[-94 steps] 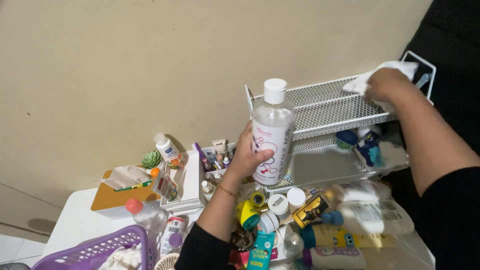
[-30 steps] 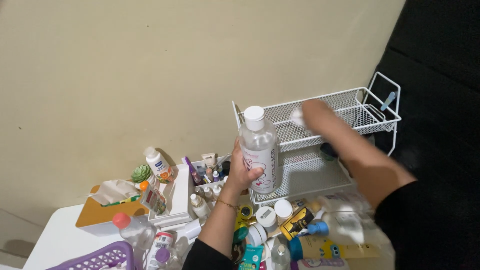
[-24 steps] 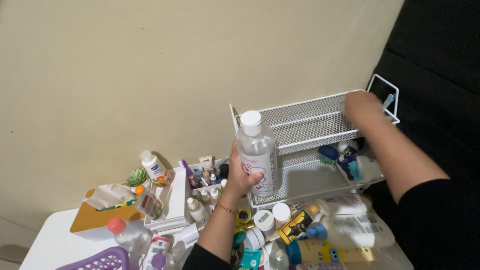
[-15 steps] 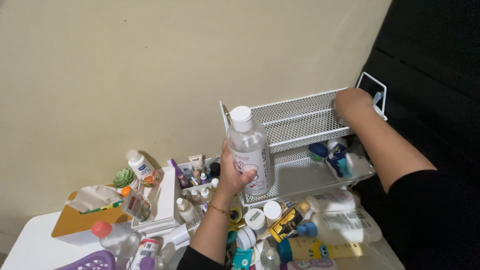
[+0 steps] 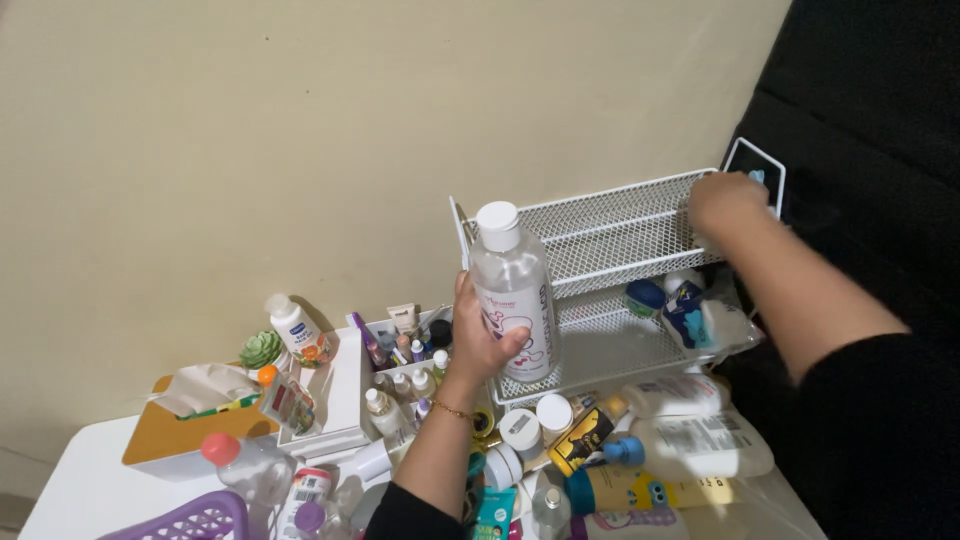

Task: Organizing and wiping down various skin care and toiletry bottles on a desk and wire shelf.

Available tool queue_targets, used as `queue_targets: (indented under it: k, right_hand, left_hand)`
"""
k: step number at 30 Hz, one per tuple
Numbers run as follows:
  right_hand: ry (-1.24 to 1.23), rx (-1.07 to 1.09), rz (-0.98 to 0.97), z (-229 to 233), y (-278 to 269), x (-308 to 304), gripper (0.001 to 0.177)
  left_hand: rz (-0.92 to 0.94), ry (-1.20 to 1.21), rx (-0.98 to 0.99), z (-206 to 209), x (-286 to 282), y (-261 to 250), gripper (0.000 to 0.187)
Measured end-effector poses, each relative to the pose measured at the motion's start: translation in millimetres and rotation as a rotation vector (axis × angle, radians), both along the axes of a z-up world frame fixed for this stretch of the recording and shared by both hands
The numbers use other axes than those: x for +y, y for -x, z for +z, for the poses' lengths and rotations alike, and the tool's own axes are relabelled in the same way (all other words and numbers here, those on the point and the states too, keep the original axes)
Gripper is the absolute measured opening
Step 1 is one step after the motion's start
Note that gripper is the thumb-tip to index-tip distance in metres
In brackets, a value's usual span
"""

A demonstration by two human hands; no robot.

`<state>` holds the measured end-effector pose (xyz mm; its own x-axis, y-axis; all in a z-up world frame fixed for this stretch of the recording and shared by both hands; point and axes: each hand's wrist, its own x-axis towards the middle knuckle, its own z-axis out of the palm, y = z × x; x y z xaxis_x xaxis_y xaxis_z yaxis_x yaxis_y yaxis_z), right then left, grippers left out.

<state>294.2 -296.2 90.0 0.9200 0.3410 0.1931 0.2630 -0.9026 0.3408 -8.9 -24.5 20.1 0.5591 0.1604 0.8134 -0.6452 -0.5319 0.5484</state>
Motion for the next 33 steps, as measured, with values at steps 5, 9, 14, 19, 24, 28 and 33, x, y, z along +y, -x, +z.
queue_targets:
  k: [5,9,14,19,24,28,33]
  right_hand:
    - [-0.034,-0.227,0.042,61,55,-29,0.020]
    - [0.053,-0.395,0.128,58,51,-37,0.018]
    - [-0.010,-0.491,0.189,37,-2,-25,0.015]
    - [-0.073,-0.530,0.200,43,24,-31,0.014]
    - [-0.060,-0.391,0.043,55,39,-41,0.017]
    - [-0.109,-0.439,0.114,46,21,-33,0.018]
    - [-0.542,-0.357,0.290,69,40,-25,0.023]
  left_hand:
    - [-0.008,0.010,-0.027,-10,3,-7,0.085]
    - [-0.043,0.096,-0.008,-6,-1,-3,0.095]
    - [0.021,-0.045,-0.007,2,1,1,0.085]
    - [0.016,-0.040,-0.022,-1,5,-4,0.085]
    - [0.013,-0.068,-0.020,-4,6,-4,0.083]
    - [0.002,-0.064,-0.045,-4,4,-3,0.084]
    - [-0.020,-0.027,-0.020,-4,4,-4,0.090]
